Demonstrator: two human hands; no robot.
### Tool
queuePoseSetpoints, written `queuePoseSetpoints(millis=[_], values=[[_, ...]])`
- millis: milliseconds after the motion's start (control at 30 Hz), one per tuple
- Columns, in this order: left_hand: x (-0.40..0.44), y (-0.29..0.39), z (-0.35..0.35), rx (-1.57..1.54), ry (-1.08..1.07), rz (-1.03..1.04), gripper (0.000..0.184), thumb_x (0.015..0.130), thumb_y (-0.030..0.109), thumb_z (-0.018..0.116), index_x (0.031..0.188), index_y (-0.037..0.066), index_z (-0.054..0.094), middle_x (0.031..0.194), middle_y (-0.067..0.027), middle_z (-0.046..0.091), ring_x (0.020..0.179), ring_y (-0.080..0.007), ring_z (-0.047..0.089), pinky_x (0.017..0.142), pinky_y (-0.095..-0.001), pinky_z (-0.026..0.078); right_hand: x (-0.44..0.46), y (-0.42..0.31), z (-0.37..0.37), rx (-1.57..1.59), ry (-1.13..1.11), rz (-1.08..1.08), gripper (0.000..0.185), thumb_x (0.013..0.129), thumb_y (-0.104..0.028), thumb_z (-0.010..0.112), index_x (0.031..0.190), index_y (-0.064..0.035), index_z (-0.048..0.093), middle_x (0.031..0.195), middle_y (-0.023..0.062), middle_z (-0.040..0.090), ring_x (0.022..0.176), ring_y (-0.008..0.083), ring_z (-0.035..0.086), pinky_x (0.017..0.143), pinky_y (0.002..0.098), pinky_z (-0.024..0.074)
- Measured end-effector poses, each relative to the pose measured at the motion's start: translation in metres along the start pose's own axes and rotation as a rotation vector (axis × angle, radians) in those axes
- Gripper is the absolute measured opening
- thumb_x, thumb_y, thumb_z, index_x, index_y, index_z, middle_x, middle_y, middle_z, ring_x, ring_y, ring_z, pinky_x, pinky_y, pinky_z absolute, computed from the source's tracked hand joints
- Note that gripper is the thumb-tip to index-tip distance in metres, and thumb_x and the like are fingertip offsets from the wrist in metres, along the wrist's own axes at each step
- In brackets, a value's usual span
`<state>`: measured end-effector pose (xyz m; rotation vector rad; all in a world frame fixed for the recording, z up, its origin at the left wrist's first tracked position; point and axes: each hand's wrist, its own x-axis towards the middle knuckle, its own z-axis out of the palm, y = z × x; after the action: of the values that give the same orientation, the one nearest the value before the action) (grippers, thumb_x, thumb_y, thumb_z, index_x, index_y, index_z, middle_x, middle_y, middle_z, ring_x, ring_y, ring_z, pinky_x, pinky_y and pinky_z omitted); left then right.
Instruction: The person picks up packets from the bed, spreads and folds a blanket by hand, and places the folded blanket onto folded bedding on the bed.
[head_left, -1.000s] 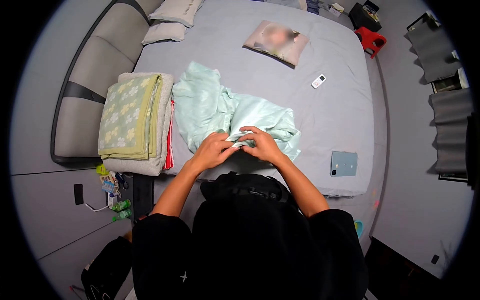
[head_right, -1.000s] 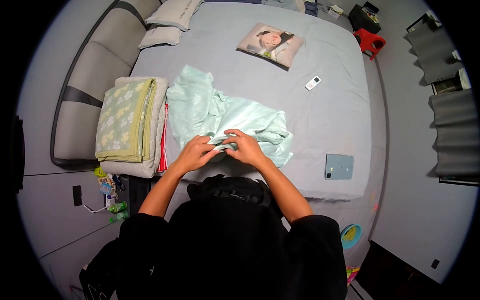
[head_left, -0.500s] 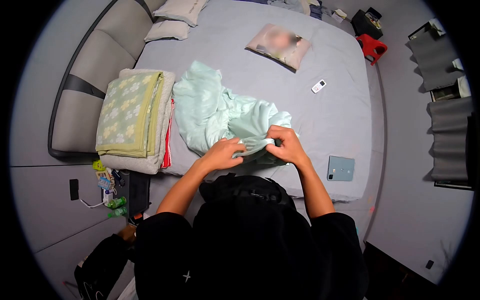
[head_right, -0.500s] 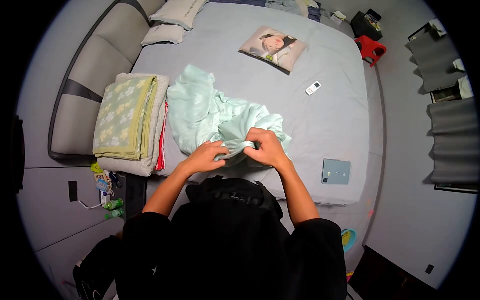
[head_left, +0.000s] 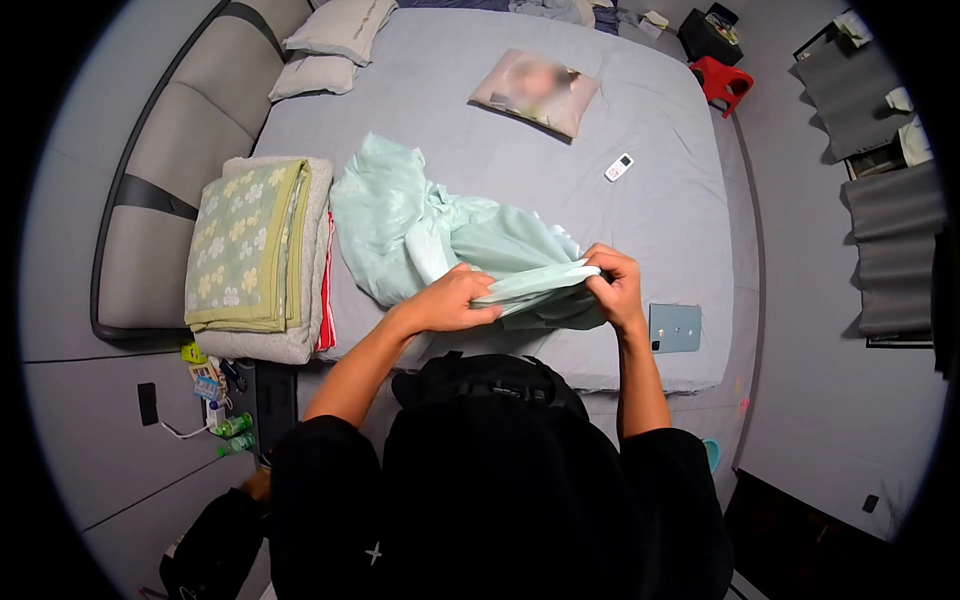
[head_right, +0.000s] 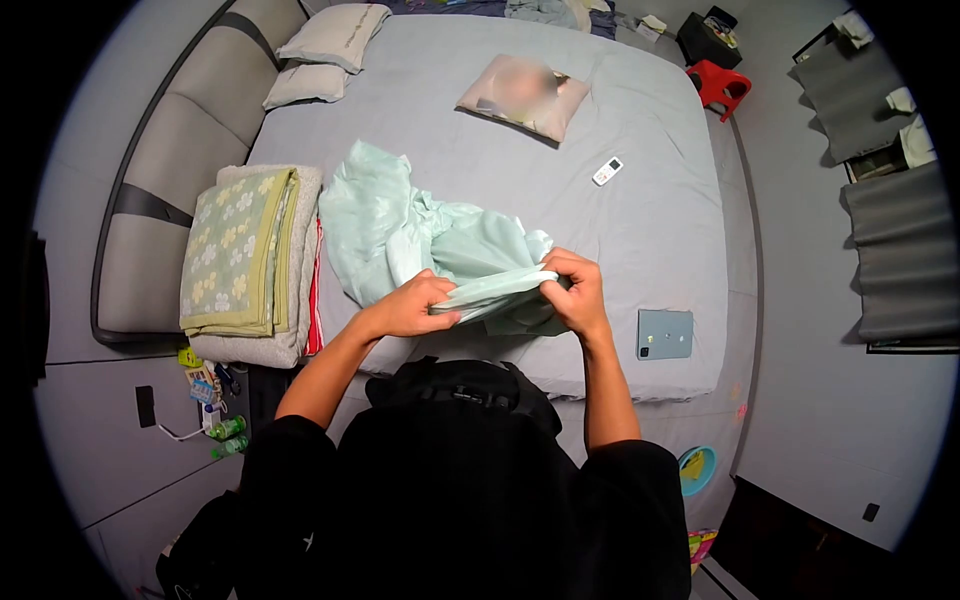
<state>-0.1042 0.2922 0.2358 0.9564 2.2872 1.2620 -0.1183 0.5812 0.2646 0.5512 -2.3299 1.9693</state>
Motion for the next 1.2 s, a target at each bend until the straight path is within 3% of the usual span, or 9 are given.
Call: queuePoseSetpoints(millis=[167, 367, 500, 667, 800, 967, 1067, 1100, 1200], values=[[-0.024, -0.034, -0.018, 0.067, -0.022, -0.028, 0.023, 0.078, 0.022, 0.064, 0.072, 0.000, 0.064, 0.082, -0.0113, 0.058, 0.084, -0.0255, 0.056, 0.083, -0.0355, 0.036, -0.004, -0.008, -0.036, 0.103, 0.107, -0.011, 0.008, 0.069, 0.001, 0.051, 0.066, 0.0057, 0.056, 0.070, 0.0071, 0.057, 0.064, 0.0119, 0.048, 0.058, 0.0251, 0.0359], [-0.050, -0.066, -0.066, 0.133, -0.008, -0.237, 0.022, 0.073, 0.024, 0.068, 0.071, 0.002, 0.068, 0.083, -0.0114, 0.060, 0.085, -0.0275, 0.057, 0.083, -0.0384, 0.036, -0.013, 0.023, -0.086, 0.468, 0.542, 0.027, 0.018, 0.075, -0.011, 0.046, 0.058, -0.0024, 0.045, 0.065, 0.0045, 0.048, 0.060, 0.0120, 0.039, 0.057, 0.0269, 0.0323], [-0.076, -0.093, -0.085, 0.379, 0.004, -0.228, 0.031, 0.070, 0.031, 0.072, 0.079, 0.002, 0.070, 0.088, -0.0148, 0.064, 0.093, -0.0308, 0.058, 0.087, -0.0380, 0.036, -0.025, 0.039, -0.124, 0.696, 0.865, 0.149, 0.016, 0.077, -0.014, 0.044, 0.063, -0.0065, 0.047, 0.064, 0.0052, 0.047, 0.059, 0.0171, 0.045, 0.059, 0.0315, 0.0428], [-0.117, -0.120, -0.103, 0.500, -0.011, -0.475, 0.035, 0.066, 0.034, 0.074, 0.081, 0.003, 0.071, 0.090, -0.0173, 0.068, 0.090, -0.0336, 0.061, 0.086, -0.0405, 0.038, -0.033, 0.042, -0.169, 0.635, 1.258, 0.181, 0.018, 0.072, -0.021, 0.048, 0.067, -0.0038, 0.050, 0.071, 0.0097, 0.055, 0.069, 0.0238, 0.055, 0.067, 0.0387, 0.0485], [-0.157, -0.149, -0.097, 0.612, -0.122, -0.612, 0.039, 0.066, 0.039, 0.072, 0.085, 0.005, 0.073, 0.084, -0.0172, 0.069, 0.086, -0.0345, 0.064, 0.085, -0.0423, 0.040, -0.054, 0.058, -0.195, 0.675, 1.256, 0.160, 0.016, 0.070, -0.020, 0.047, 0.068, -0.0041, 0.049, 0.075, 0.0115, 0.055, 0.073, 0.0260, 0.055, 0.071, 0.0420, 0.0497], [-0.187, -0.187, -0.035, 0.693, -0.365, -0.723, 0.047, 0.070, 0.047, 0.070, 0.092, 0.007, 0.074, 0.094, -0.0166, 0.071, 0.092, -0.0327, 0.066, 0.088, -0.0436, 0.040, -0.056, 0.077, -0.182, 0.674, 1.247, 0.313, 0.016, 0.072, -0.020, 0.049, 0.066, -0.0126, 0.035, 0.074, 0.0033, 0.046, 0.070, 0.0208, 0.048, 0.068, 0.0392, 0.0462], [-0.166, -0.172, -0.018, 0.709, -0.552, -0.843, 0.051, 0.071, 0.050, 0.069, 0.097, 0.007, 0.073, 0.102, -0.0172, 0.071, 0.098, -0.0321, 0.066, 0.092, -0.0461, 0.041, -0.044, 0.081, -0.173, 0.608, 1.076, 0.520, 0.013, 0.076, -0.021, 0.051, 0.070, -0.0107, 0.046, 0.074, 0.0032, 0.050, 0.069, 0.0189, 0.050, 0.065, 0.0357, 0.0459], [-0.164, -0.183, -0.021, 0.783, -0.446, -0.873, 0.049, 0.073, 0.047, 0.068, 0.099, 0.006, 0.073, 0.105, -0.0186, 0.070, 0.098, -0.0330, 0.067, 0.093, -0.0487, 0.043, -0.041, 0.092, -0.184, 0.485, 0.962, 0.580, 0.014, 0.079, -0.021, 0.055, 0.074, -0.0082, 0.053, 0.074, 0.0033, 0.052, 0.068, 0.0183, 0.051, 0.065, 0.0342, 0.0462], [-0.138, -0.170, -0.081, 0.831, 0.352, -1.105, 0.027, 0.080, 0.026, 0.061, 0.092, 0.003, 0.069, 0.099, -0.0203, 0.069, 0.093, -0.0363, 0.068, 0.085, -0.0482, 0.050, -0.009, 0.075, -0.214, 0.266, 0.810, 0.607, 0.018, 0.083, -0.020, 0.062, 0.079, -0.0028, 0.061, 0.076, 0.0009, 0.054, 0.070, 0.0152, 0.052, 0.066, 0.0313, 0.0450]])
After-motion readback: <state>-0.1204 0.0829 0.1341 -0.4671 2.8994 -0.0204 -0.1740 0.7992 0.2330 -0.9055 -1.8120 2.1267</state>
